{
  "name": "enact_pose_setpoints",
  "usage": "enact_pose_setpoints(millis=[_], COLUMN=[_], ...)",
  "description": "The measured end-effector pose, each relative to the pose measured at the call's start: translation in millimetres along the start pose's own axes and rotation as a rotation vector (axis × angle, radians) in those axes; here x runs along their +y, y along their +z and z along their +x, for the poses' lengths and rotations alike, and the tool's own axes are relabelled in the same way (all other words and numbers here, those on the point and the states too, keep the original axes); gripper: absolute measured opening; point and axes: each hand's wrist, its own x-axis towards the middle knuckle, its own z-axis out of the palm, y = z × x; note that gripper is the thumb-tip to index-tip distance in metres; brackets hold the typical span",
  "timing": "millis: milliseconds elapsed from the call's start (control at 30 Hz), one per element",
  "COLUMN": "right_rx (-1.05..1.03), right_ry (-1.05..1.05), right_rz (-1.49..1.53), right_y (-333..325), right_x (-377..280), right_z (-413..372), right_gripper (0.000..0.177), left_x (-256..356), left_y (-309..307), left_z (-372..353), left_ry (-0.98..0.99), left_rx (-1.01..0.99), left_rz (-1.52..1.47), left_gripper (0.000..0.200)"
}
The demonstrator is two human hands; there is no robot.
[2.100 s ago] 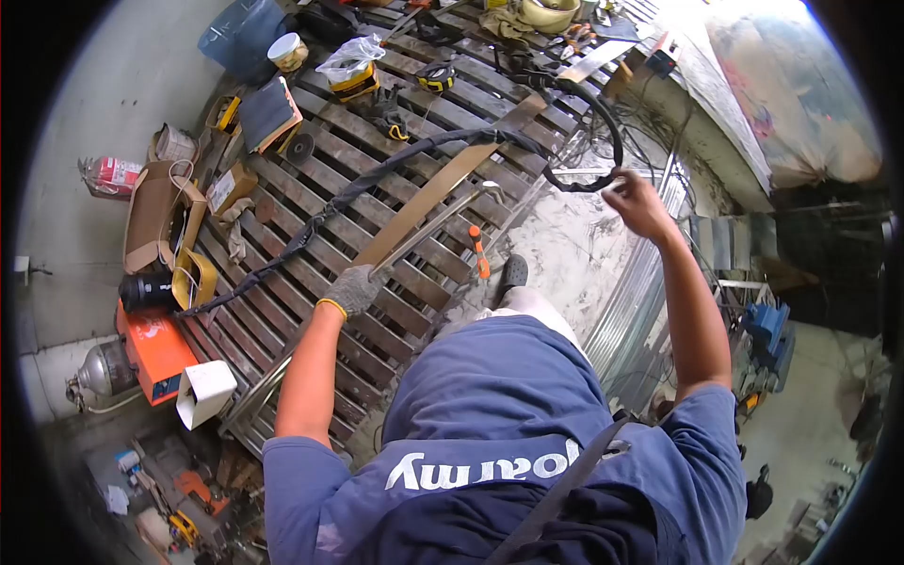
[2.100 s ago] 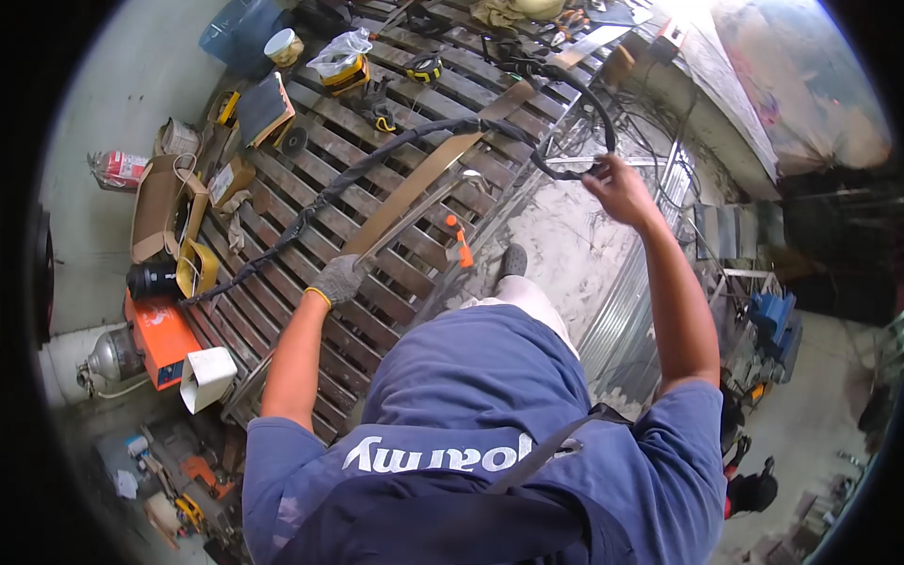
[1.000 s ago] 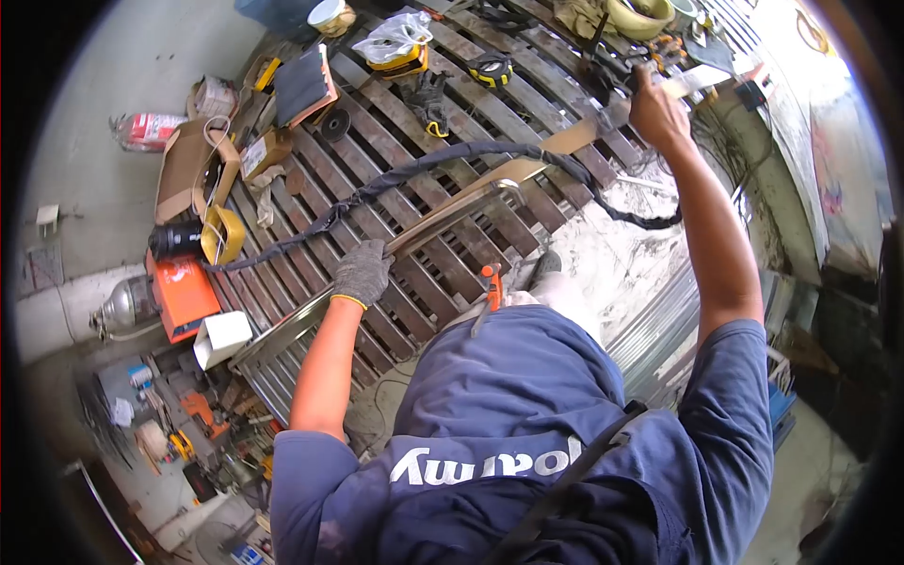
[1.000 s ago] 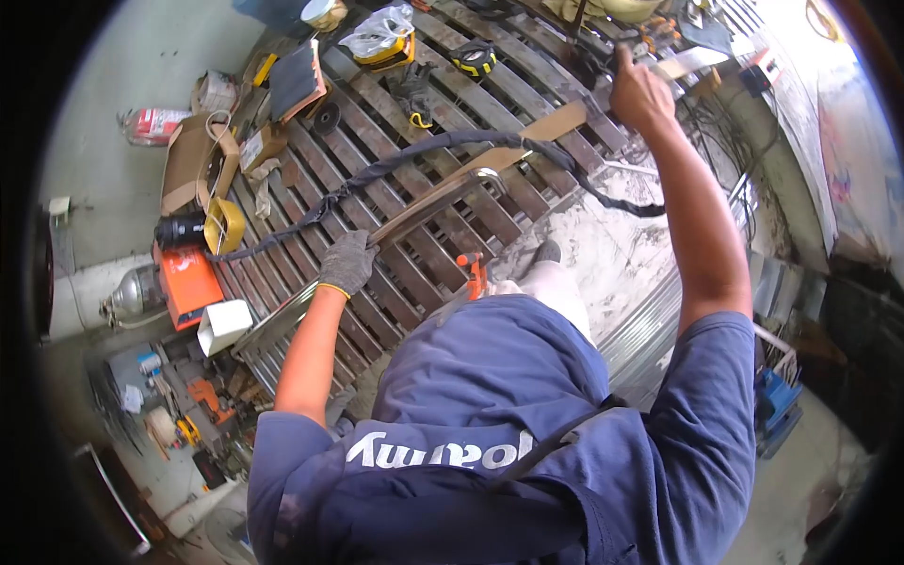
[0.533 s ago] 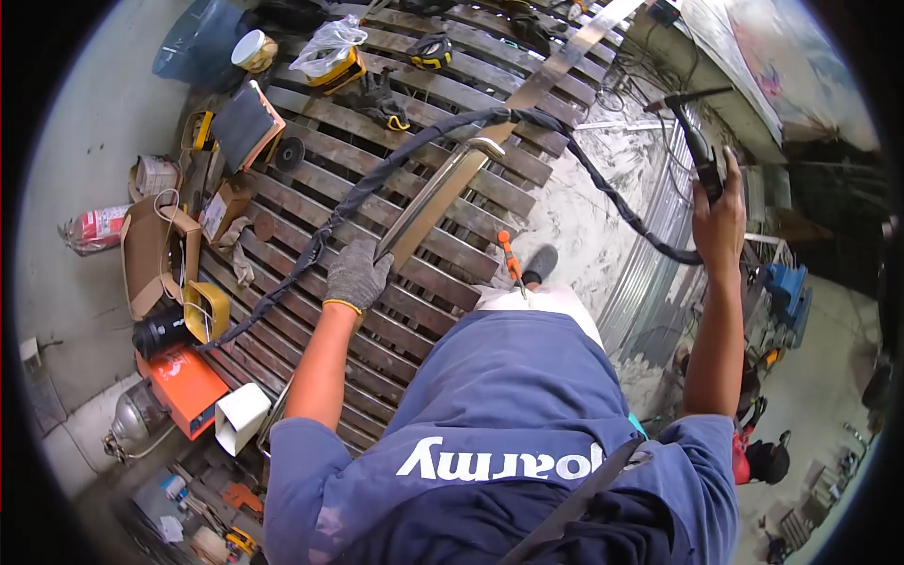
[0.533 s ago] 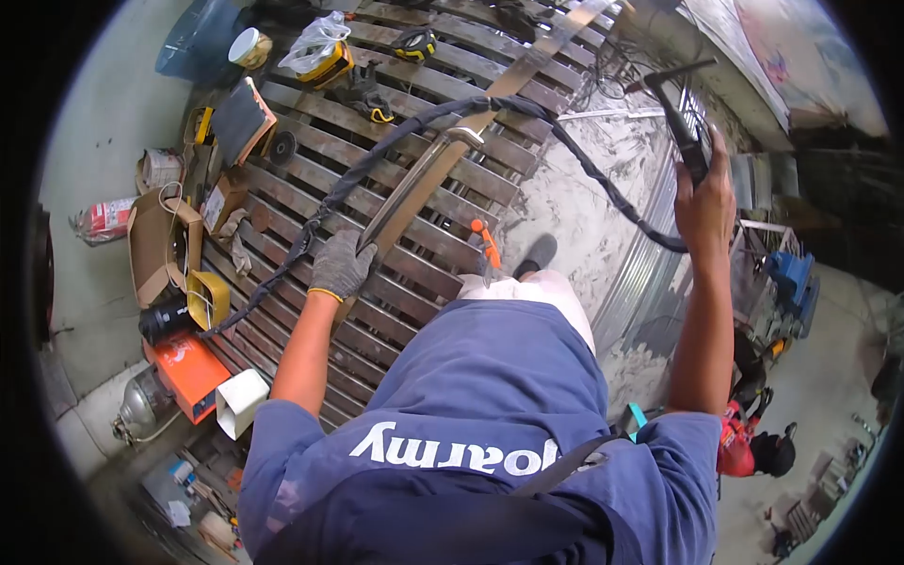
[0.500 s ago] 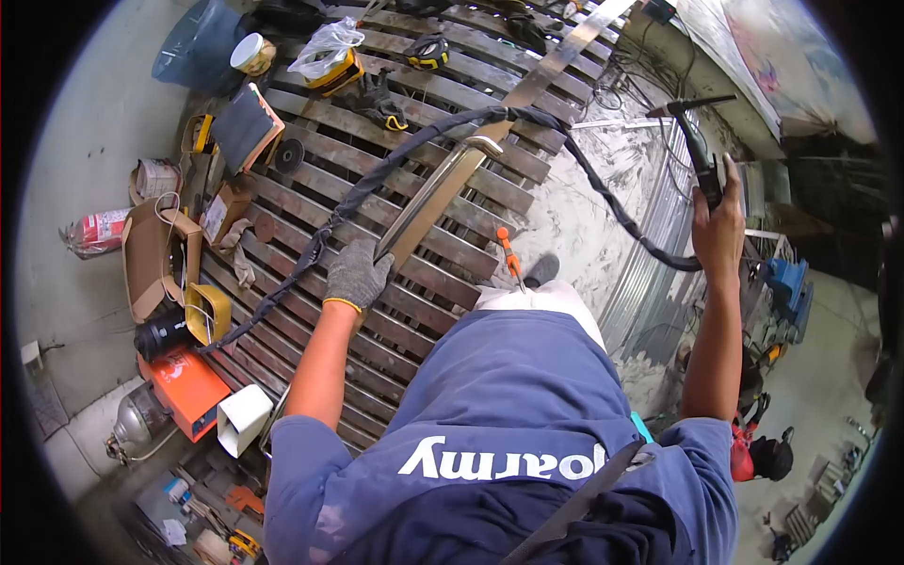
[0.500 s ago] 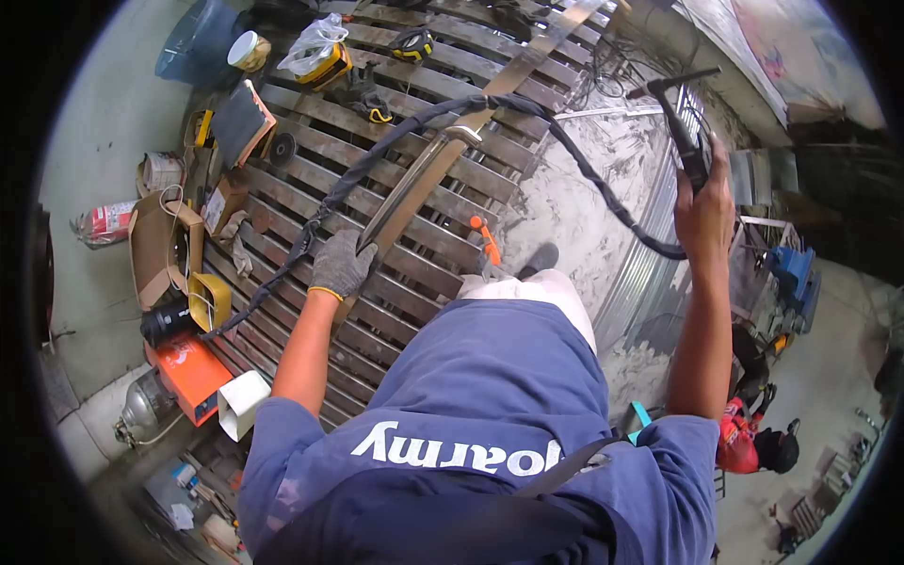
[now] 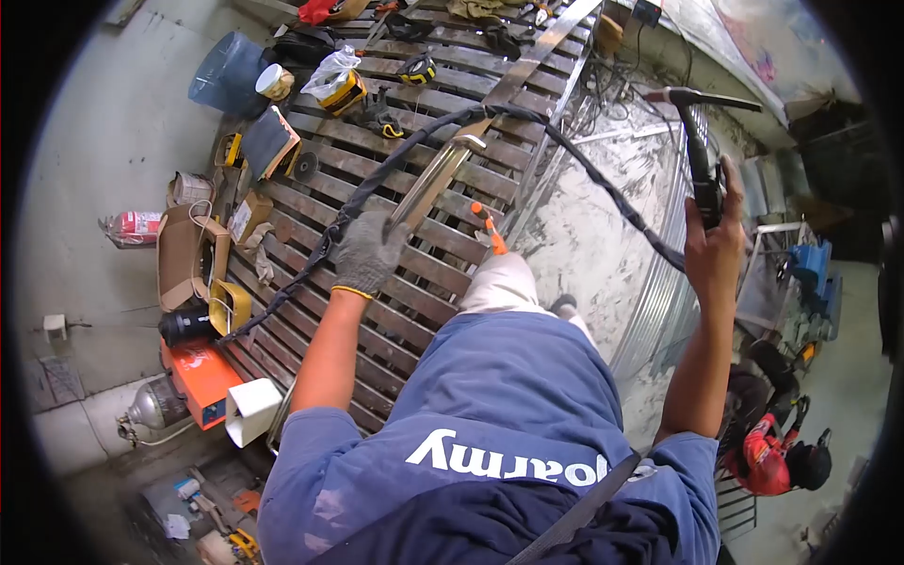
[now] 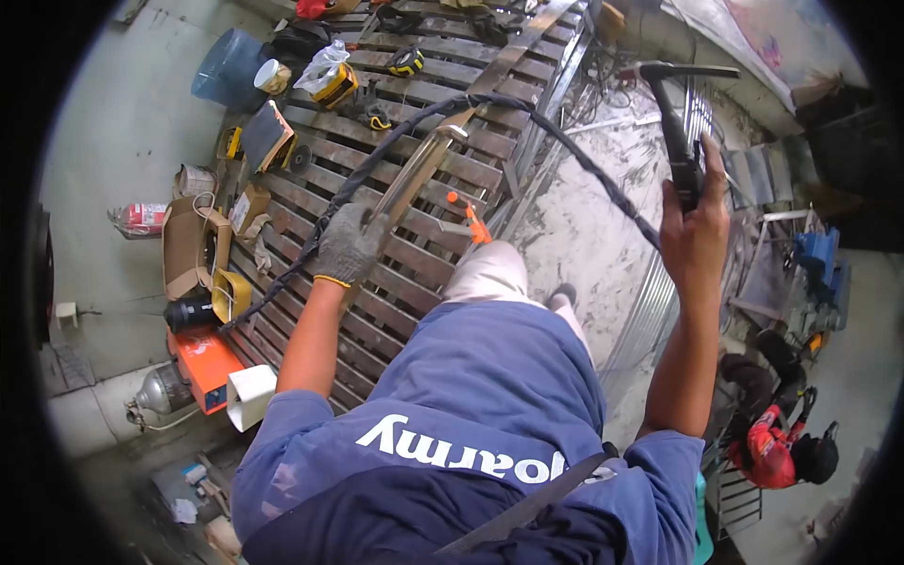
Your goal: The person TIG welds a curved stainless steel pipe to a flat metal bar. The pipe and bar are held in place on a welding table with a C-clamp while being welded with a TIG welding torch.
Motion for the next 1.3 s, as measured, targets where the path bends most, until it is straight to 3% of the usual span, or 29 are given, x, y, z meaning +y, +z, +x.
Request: enact_pose_setpoints(millis=[67,133,167,200,300,400,533,567,667,700,800,933,1067,1167,1200,1300], right_rx=[-0.087,-0.063,-0.145,-0.131,-0.129,-0.111,-0.149,-0.163,-0.195,-0.19,-0.277,-0.322,-0.28,-0.267,-0.268,-0.348], right_ry=[0.166,0.021,0.127,0.08,-0.001,-0.079,-0.077,-0.087,0.052,0.045,0.236,0.248,0.174,0.12,0.103,0.233], right_rz=[0.084,0.124,0.141,0.191,0.222,0.152,0.118,0.113,0.168,0.147,0.268,0.323,0.317,0.29,0.277,0.327], right_y=[13.3,38.1,48.9,63.9,107.7,153.7,199.4,208.6,225.6,225.8,226.1,233.1,241.2,239.7,238.3,235.4], right_x=[-15.1,-24.2,-30.8,-40.1,-64.7,-73.2,-77.7,-75.0,-67.8,-70.1,-68.8,-69.7,-61.9,-58.5,-57.9,-52.5], right_z=[-13.3,-21.1,-26.8,-30.8,-41.1,-52.6,-66.5,-68.6,-72.0,-66.1,-61.8,-53.0,-48.2,-41.3,-38.8,-40.7], right_gripper=[0.08,0.082,0.084,0.083,0.075,0.074,0.073,0.072,0.072,0.071,0.071,0.069,0.068,0.068,0.068,0.068], left_x=[16.0,38.2,50.8,61.3,71.0,67.6,78.5,79.5,77.0,74.3,70.5,71.5,77.8,78.3,79.5,80.6], left_y=[2.7,3.8,7.2,12.4,37.7,59.6,70.6,69.9,97.7,107.4,125.6,141.5,125.8,141.2,143.0,144.4], left_z=[12.8,31.3,40.7,53.7,100.9,137.5,163.2,173.5,175.7,173.8,163.1,168.0,179.1,165.1,163.1,166.6], left_ry=[0.052,-0.025,-0.054,-0.086,0.239,0.146,0.463,0.514,0.442,0.467,0.245,0.208,0.067,0.025,0.012,0.222], left_rx=[-0.071,-0.277,-0.375,-0.477,-0.506,-0.752,-0.631,-0.738,-0.786,-0.718,-0.72,-0.819,-1.038,-0.962,-0.929,-0.851], left_rz=[-0.293,-0.665,-0.986,-1.307,-1.06,-1.116,-0.998,-0.88,-1.015,-1.035,-1.09,-1.152,-1.246,-1.348,-1.39,-1.318], left_gripper=[0.04,0.041,0.042,0.043,0.043,0.041,0.04,0.036,0.037,0.039,0.039,0.043,0.042,0.042,0.042,0.043])
